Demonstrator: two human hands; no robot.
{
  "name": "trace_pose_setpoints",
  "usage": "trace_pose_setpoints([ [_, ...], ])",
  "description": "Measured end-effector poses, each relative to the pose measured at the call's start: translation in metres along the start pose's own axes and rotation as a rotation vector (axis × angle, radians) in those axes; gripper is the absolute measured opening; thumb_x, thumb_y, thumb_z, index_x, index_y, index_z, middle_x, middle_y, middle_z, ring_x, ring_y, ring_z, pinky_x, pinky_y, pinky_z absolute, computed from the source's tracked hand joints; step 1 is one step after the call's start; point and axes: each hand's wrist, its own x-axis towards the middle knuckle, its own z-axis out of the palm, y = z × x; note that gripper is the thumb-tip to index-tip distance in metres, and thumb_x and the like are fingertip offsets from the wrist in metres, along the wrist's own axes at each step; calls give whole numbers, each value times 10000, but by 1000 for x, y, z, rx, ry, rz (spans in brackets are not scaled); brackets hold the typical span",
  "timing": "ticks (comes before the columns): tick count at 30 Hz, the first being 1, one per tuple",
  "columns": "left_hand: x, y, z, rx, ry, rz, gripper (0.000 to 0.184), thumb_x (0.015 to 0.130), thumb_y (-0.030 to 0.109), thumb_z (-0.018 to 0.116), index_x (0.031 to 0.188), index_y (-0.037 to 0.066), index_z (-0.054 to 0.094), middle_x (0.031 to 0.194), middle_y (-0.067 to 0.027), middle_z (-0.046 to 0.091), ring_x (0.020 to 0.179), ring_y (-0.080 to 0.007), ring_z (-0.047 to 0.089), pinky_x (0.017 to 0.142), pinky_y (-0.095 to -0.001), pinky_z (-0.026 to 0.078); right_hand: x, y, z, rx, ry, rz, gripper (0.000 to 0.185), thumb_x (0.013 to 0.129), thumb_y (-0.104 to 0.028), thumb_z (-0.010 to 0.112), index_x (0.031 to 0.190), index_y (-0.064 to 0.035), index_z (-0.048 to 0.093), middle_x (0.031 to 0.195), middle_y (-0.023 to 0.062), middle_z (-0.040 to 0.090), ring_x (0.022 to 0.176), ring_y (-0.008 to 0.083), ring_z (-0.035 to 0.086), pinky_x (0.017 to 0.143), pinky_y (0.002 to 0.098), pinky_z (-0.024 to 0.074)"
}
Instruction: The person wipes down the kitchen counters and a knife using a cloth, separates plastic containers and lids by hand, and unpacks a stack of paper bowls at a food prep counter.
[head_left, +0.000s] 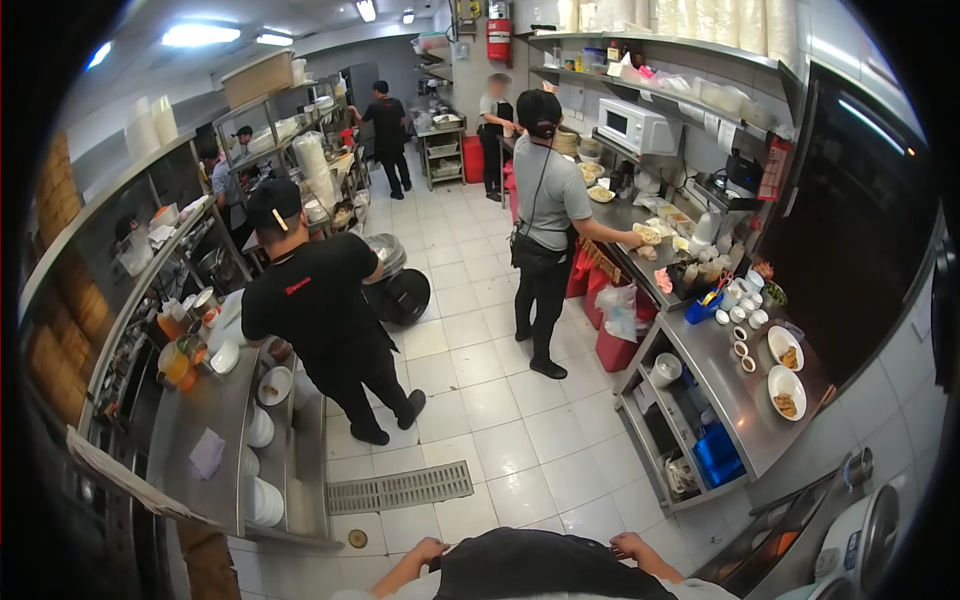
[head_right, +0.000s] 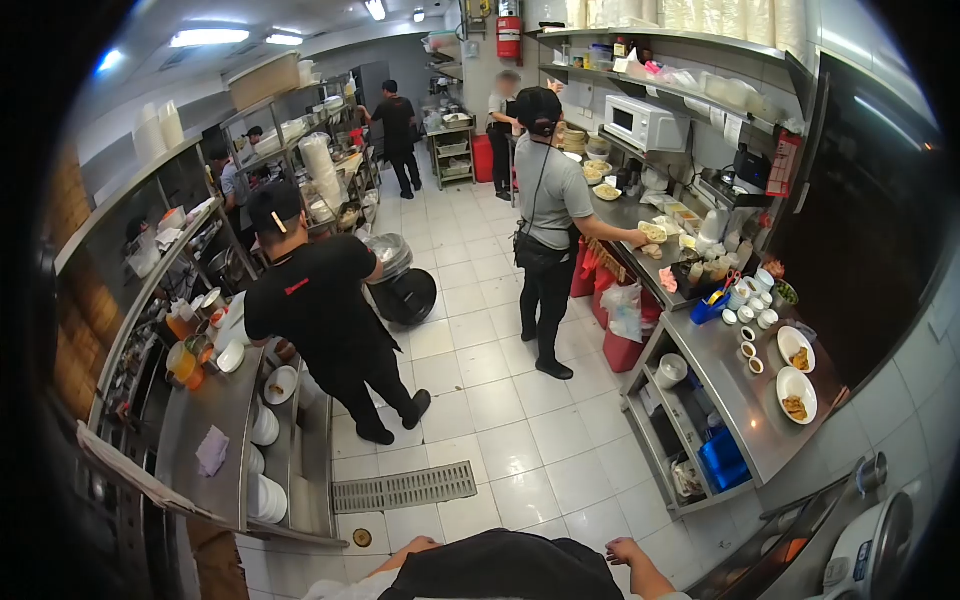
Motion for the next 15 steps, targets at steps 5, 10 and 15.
trace_pose_setpoints([
  [5, -2, -7, -31, -115, 25, 33, 381, 818, 348, 584, 966, -2, 621, 817, -125, 657, 667, -216, 629, 544, -353, 530, 0, -1, 37, -6, -16, -5, 319, 839, -189, 578, 1106, -27, 517, 999, 155, 595, 795, 299, 631, 691, 442, 539],
  [10, -5, -67, -67, -163, 38, -143, 376, 827, 330, 577, 997, -4, 604, 860, -118, 659, 679, -212, 634, 563, -365, 539, -43, -7, 83, -42, 18, -44, 314, 843, -182, 573, 1106, -19, 520, 987, 148, 602, 773, 279, 633, 668, 435, 543],
  [15, -11, -121, -92, -87, 21, -329, 343, 841, 308, 562, 986, 0, 598, 869, -117, 664, 696, -231, 641, 592, -381, 546, -67, 10, 103, -269, 133, -206, 352, 754, -316, 665, 921, -6, 670, 855, 100, 672, 770, 193, 627, 710, 312, 500],
])
